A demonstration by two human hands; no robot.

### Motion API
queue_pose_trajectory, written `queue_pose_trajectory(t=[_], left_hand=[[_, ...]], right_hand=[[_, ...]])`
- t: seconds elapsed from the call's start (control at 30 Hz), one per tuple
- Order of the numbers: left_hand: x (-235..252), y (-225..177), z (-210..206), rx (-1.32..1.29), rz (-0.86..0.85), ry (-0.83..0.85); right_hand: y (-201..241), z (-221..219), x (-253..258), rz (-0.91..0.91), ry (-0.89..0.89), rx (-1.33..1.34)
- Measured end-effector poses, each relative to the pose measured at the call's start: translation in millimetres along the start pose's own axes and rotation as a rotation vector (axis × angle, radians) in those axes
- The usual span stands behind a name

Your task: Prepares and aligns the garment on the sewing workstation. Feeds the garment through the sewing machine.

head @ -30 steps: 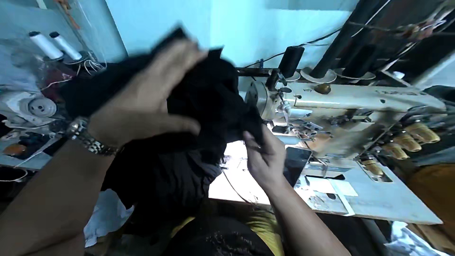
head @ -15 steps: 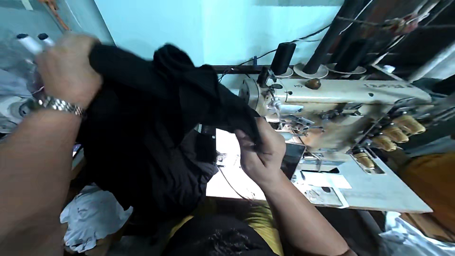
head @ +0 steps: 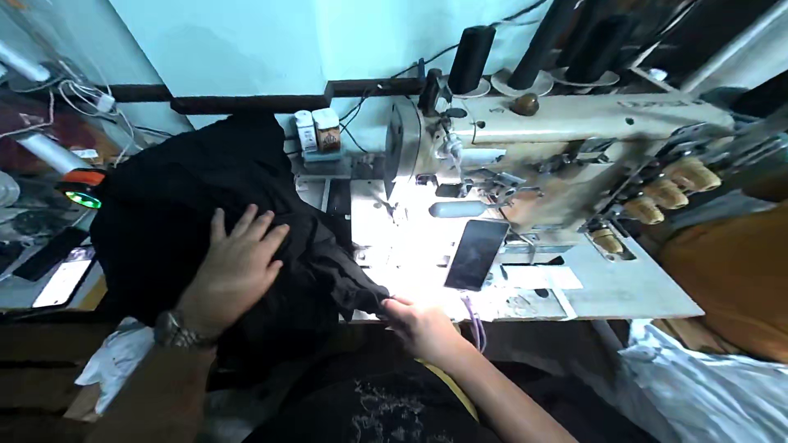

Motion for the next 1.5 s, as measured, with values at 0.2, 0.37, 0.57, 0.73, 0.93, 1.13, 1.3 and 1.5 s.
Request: queue_pose_trajectory(t=[0.2, 0.37, 0.57, 0.73, 0.93, 1.13, 1.3, 1.5], left_hand=[[-22, -85, -71, -0.400, 0.161, 0.082], [-12, -56, -69, -0.608, 0.145, 0.109], [11, -55, -77, -0.407, 0.178, -0.133], [1, -57, -59, -0.268, 0.110, -0.537], [-27, -43, -60, -0.270, -0.014, -0.346], [-42, -52, -66, -0.329, -0.080, -0.360], [-41, -60, -63, -0.316, -0.105, -0.409], [-42, -70, -62, -0.295, -0.124, -0.451]], right_hand=[[2, -8, 1, 0.065, -0.114, -0.024], [-1, -15, -6, 0.036, -0.054, -0.075], [-5, -28, -9, 0.100, -0.099, -0.117], [-11, -26, -11, -0.026, -0.055, -0.196], [-31, -27, -12, -0.139, 0.072, -0.082], [-20, -27, 0, 0.065, -0.267, 0.058], [15, -31, 41, 0.187, -0.360, -0.082], [19, -38, 83, 0.310, -0.478, -0.161]])
Point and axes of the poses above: each hand's wrist, its own x-axis towards the middle knuckle, its own z-axis out of the back of the hand, y = z × x, the point moved 1 cm from there along x, towards the middle knuckle, and after that the axes turned 1 degree about z, right-handed, at the moved point
